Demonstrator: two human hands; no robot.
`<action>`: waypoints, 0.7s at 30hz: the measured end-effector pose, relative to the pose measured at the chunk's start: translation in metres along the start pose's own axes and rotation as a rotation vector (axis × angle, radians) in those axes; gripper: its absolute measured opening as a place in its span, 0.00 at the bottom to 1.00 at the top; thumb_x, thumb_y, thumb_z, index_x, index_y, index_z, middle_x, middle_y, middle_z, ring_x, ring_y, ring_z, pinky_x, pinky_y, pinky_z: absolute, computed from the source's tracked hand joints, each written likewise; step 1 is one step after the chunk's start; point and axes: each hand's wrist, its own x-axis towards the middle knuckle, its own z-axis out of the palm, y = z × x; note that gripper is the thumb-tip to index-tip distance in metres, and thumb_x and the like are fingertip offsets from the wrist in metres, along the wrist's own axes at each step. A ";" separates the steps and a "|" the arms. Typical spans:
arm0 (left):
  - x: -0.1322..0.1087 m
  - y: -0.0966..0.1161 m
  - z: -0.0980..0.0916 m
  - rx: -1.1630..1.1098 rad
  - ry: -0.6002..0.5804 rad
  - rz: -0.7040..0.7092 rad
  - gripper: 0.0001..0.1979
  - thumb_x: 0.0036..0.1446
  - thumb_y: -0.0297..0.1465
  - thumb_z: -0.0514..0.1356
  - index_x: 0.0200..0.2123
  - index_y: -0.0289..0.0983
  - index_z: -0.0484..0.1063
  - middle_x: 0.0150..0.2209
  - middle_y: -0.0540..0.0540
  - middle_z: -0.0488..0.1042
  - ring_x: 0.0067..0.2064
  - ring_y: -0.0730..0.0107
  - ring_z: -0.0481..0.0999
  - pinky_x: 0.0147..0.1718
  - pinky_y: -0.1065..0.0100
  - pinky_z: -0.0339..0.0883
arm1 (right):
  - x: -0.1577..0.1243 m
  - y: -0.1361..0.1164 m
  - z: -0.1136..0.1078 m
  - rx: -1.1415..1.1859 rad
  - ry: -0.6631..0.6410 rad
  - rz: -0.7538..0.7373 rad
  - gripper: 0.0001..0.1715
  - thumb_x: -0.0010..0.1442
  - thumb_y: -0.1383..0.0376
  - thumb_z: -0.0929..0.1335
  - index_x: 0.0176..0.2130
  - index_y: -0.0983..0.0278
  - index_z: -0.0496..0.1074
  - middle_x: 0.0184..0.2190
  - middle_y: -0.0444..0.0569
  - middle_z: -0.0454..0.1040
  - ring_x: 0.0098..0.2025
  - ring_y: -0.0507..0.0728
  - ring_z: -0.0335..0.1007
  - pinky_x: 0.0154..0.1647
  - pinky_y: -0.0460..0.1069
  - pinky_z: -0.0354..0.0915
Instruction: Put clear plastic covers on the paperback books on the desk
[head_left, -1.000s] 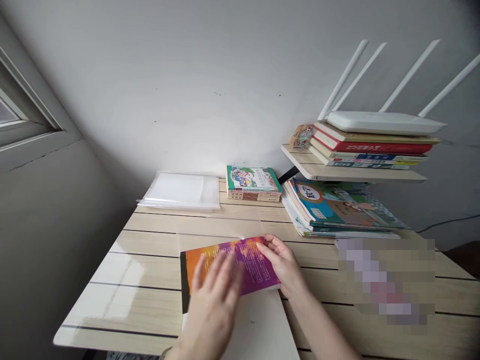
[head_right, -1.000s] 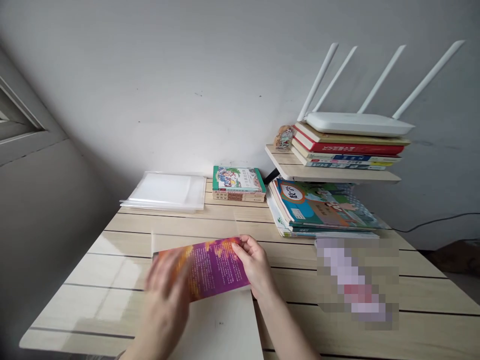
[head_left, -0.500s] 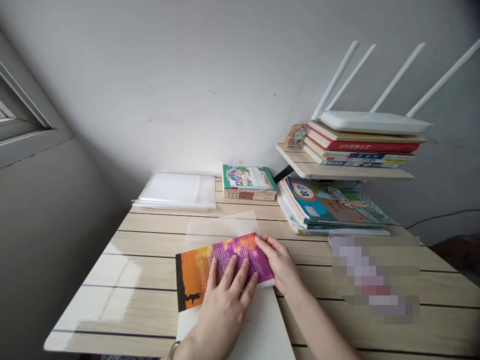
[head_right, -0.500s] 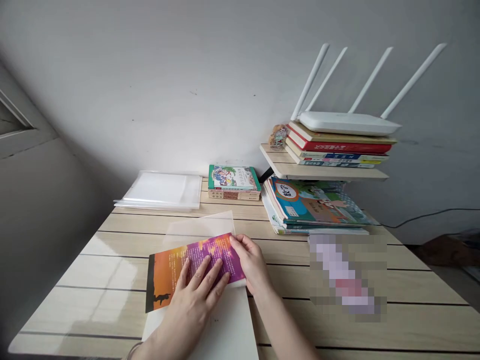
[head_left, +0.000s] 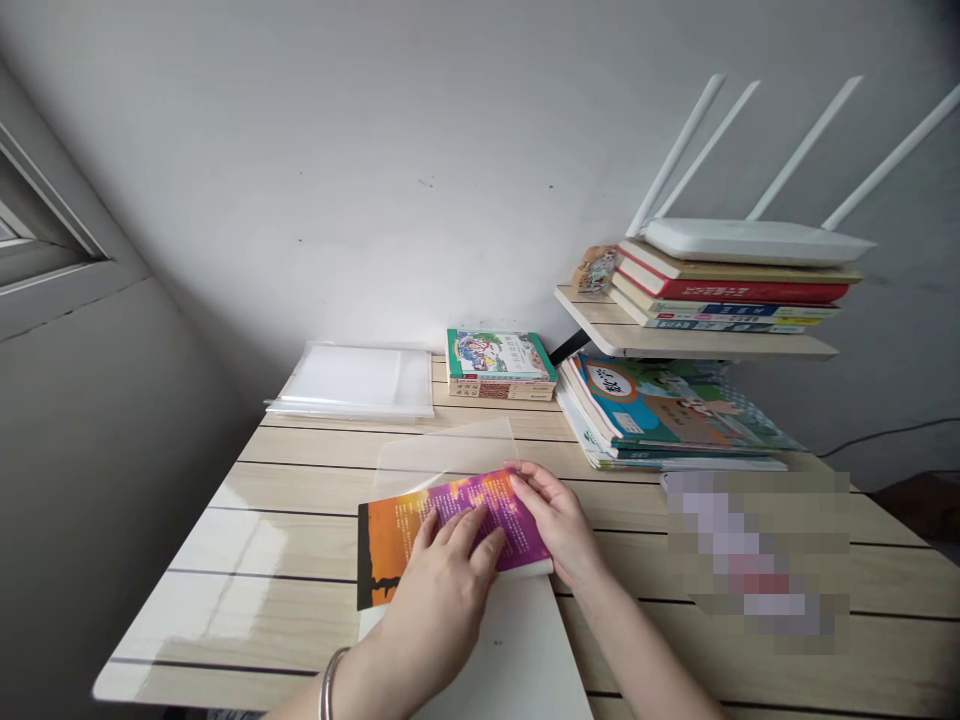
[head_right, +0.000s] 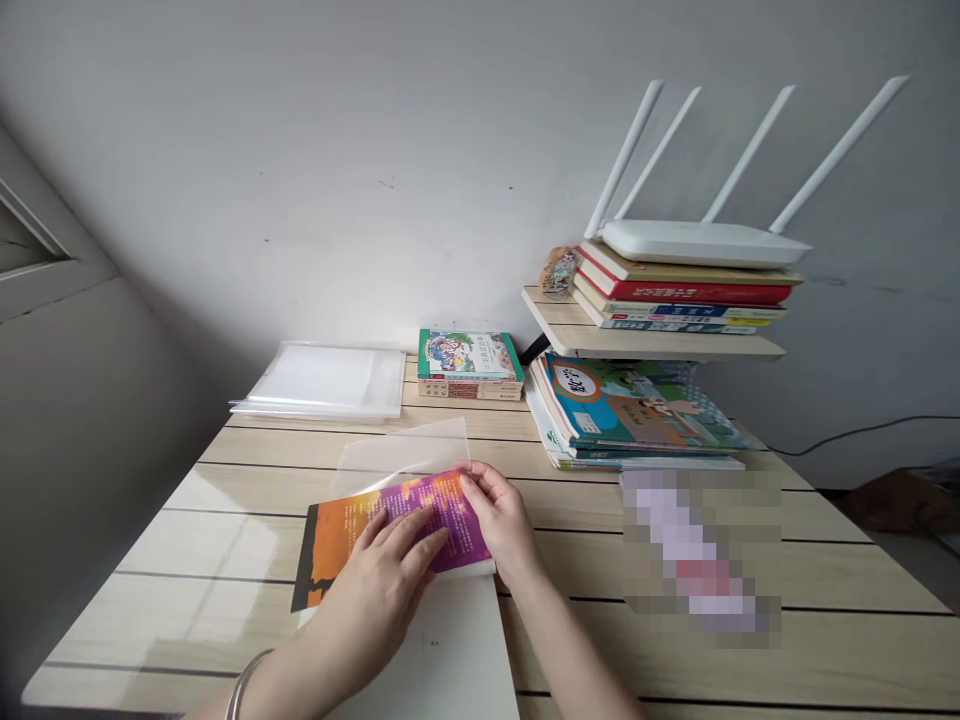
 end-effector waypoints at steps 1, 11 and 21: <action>0.004 -0.001 -0.001 -0.011 -0.023 -0.002 0.20 0.62 0.25 0.50 0.57 0.38 0.63 0.58 0.38 0.66 0.56 0.54 0.69 0.56 0.42 0.59 | 0.002 0.001 0.000 -0.021 0.002 -0.004 0.26 0.44 0.50 0.74 0.39 0.64 0.73 0.35 0.50 0.77 0.38 0.58 0.71 0.40 0.50 0.66; 0.015 -0.015 0.000 -0.112 -0.146 -0.058 0.21 0.60 0.34 0.56 0.55 0.32 0.65 0.54 0.34 0.69 0.54 0.49 0.70 0.51 0.50 0.67 | 0.017 0.024 -0.012 -0.429 -0.026 -0.028 0.24 0.47 0.60 0.67 0.45 0.63 0.64 0.30 0.46 0.74 0.28 0.55 0.70 0.32 0.51 0.67; 0.020 -0.021 -0.002 -0.254 -0.223 -0.072 0.21 0.61 0.37 0.54 0.53 0.31 0.68 0.52 0.35 0.70 0.51 0.52 0.71 0.49 0.54 0.68 | 0.001 0.003 -0.012 -1.080 -0.144 -0.328 0.13 0.57 0.64 0.64 0.38 0.62 0.77 0.51 0.55 0.68 0.43 0.59 0.72 0.48 0.56 0.67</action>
